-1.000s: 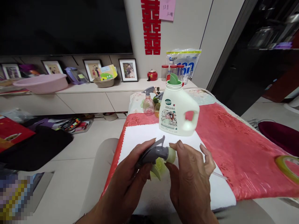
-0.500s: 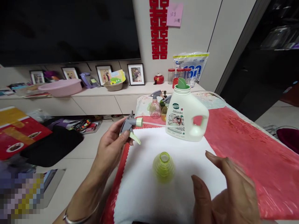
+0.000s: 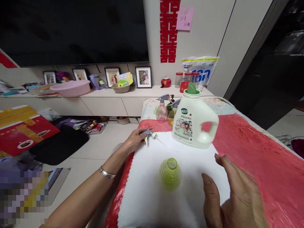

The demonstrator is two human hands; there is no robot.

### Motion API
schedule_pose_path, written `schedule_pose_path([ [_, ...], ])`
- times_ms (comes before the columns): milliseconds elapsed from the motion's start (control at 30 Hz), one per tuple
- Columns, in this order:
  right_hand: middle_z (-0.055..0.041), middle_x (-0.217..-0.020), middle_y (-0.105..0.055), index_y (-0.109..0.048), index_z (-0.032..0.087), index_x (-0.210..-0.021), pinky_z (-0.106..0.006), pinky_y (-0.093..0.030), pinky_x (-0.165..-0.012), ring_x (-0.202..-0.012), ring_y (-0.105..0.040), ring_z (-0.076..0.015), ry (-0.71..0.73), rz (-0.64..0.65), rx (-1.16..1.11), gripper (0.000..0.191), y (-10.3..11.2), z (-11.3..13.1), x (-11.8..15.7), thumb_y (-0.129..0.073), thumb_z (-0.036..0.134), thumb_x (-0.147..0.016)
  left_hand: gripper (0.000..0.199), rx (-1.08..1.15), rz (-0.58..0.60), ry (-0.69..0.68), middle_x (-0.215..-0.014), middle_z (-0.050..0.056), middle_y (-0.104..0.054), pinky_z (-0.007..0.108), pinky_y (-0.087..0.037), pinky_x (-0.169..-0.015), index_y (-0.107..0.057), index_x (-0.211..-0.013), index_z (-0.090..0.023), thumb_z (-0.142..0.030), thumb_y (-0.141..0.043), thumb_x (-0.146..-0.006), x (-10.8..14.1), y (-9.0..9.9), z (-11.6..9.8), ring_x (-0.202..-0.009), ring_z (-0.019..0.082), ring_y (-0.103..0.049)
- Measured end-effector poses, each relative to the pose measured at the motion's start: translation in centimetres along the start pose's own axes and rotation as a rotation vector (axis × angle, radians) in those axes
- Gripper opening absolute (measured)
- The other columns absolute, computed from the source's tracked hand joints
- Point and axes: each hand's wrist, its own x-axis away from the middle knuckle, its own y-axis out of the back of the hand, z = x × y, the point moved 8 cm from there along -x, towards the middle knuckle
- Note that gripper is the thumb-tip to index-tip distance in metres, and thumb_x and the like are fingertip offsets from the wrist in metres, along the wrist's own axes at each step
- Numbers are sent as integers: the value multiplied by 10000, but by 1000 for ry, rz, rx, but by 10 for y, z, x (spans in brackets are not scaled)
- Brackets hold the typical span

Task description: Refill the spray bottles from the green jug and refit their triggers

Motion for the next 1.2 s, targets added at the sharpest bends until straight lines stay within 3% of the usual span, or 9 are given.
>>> schedule_pose_path([
  [200, -59, -1249, -593, -550, 155, -1440, -288, -454, -936, -1112, -593, -226, 49, -104, 36, 448, -7, 10, -1, -550, 371, -1047, 224, -203, -107, -91, -994, 98, -712, 322, -532, -815, -723, -1011, -134, -138, -682, -790, -21, 5, 3, -890, 202, -627],
  [300, -50, -1254, -592, -547, 176, -1453, -279, -461, -935, -1099, -600, -210, 100, -126, 5, 447, -15, 6, -2, -589, 305, -1028, 226, -336, -156, -163, -1073, 99, -680, 453, -426, -1058, -724, -968, -172, -103, -675, -759, -14, 8, -8, -1118, 283, -566],
  [400, -53, -1241, -598, -590, 157, -1397, -260, -467, -857, -1090, -605, -195, 73, -115, -18, 400, -22, -10, -1, -564, 338, -1041, 303, -421, -160, -244, -1170, 115, -634, 558, -297, -1146, -709, -1021, -175, -87, -657, -736, 5, 6, -27, -1257, 344, -463],
  [500, -41, -1199, -615, -644, 162, -1307, -239, -439, -741, -1037, -623, -177, -66, -90, -56, 416, -28, -36, 1, -542, 461, -1036, 388, -437, -76, -333, -1202, 91, -625, 527, -351, -1126, -681, -1119, -210, -75, -583, -769, 38, -9, -45, -1241, 304, -487],
  [600, -34, -1196, -616, -666, 196, -1269, -259, -454, -799, -1004, -634, -181, -306, -76, -153, 491, -37, -73, 4, -571, 577, -975, 464, -396, 110, -397, -1225, 107, -608, 494, -432, -1078, -625, -1215, -198, -59, -469, -800, 82, -36, -54, -1196, 267, -544],
  [767, -59, -1250, -592, -662, 201, -1279, -375, -498, -961, -1119, -604, -244, -623, -13, -382, 661, -71, -130, -4, -692, 649, -794, 792, -290, 343, -271, -1508, 149, -407, 518, -335, -1197, -381, -1463, -189, -39, -516, -697, 137, -71, -41, -1420, 291, -385],
  [900, -101, -1267, -580, -636, 151, -1318, -444, -466, -1055, -1169, -578, -280, -708, 68, -533, 813, -103, -155, -30, -786, 584, -646, 1041, -300, 460, -175, -1614, 168, -249, 547, -229, -1253, -191, -1554, -190, -89, -647, -623, 147, -90, -27, -1510, 344, -235],
  [1067, -129, -1215, -603, -673, 113, -1241, -359, -506, -982, -1120, -600, -265, -684, 122, -616, 744, -127, -155, -58, -794, 490, -612, 1227, -402, 504, -180, -1642, 199, -218, 631, -203, -1231, -207, -1566, -188, -241, -868, -534, 145, -114, -11, -1525, 431, -150],
  [1200, -141, -1179, -612, -669, 80, -1197, -310, -518, -907, -1052, -613, -235, -706, 82, -643, 698, -145, -158, -53, -764, 500, -647, 898, -542, 567, -292, -1599, 223, -328, 649, -186, -1221, -402, -1491, -154, -306, -807, -704, 153, -137, -15, -1496, 438, -249],
])
